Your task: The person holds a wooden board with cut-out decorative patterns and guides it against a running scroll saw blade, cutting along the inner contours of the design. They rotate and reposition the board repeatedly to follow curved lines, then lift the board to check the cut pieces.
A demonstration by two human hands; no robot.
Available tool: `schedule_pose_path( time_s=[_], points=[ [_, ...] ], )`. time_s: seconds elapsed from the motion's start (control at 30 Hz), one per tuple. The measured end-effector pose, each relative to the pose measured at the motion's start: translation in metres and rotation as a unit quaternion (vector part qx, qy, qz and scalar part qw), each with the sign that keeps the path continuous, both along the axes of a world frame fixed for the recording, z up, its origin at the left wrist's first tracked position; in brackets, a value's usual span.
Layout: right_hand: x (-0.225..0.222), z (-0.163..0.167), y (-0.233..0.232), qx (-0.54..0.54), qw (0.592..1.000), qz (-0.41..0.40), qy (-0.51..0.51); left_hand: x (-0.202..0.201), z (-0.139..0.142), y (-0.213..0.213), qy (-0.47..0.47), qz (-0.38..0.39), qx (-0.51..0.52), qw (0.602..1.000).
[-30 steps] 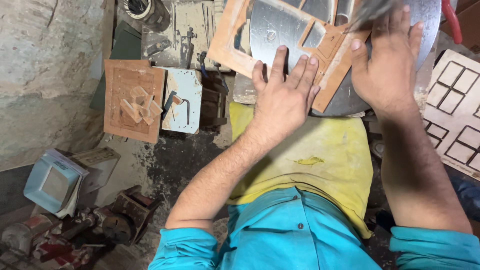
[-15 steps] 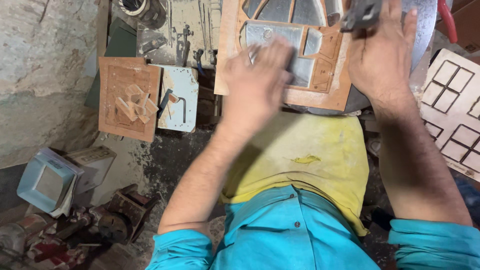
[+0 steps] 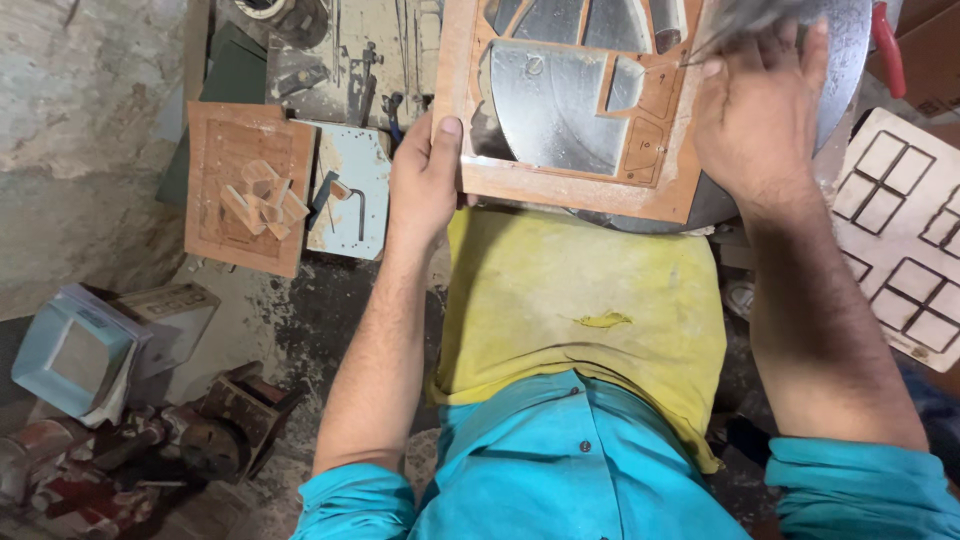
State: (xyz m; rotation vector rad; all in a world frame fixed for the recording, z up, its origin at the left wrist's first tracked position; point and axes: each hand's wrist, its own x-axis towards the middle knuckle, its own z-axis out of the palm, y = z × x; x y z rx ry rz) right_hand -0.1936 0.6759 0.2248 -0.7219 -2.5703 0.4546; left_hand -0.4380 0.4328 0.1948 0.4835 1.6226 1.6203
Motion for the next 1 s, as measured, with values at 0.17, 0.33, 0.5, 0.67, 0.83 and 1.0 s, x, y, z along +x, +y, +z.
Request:
schedule_pose_path(
  time_s=[0.17, 0.33, 0.5, 0.67, 0.83, 1.0],
  points=[
    [0.001, -0.005, 0.003, 0.025, 0.999, -0.022, -0.043, 0.001, 0.013, 0.005, 0.007, 0.004, 0.015, 1.000],
    [0.000, -0.001, 0.003, 0.074, 0.997, 0.014, -0.031, 0.005, 0.022, 0.008, 0.015, 0.020, 0.006, 1.000],
    [-0.004, 0.003, 0.003, -0.008, 1.000, 0.000, 0.007, 0.008, 0.022, 0.009, 0.034, 0.037, -0.022, 0.999],
    [-0.004, 0.000, 0.009, 0.002, 0.999, -0.017, -0.050, 0.013, 0.022, 0.007, 0.030, 0.043, -0.008, 0.999],
    [-0.003, -0.004, 0.013, -0.011, 0.995, -0.034, -0.089, 0.015, 0.020, 0.005, 0.036, 0.044, -0.013, 0.998],
    [-0.001, -0.009, 0.016, 0.051, 0.998, 0.005, -0.034, 0.010, 0.012, 0.009, 0.161, 0.046, 0.022, 0.986]
  ],
)
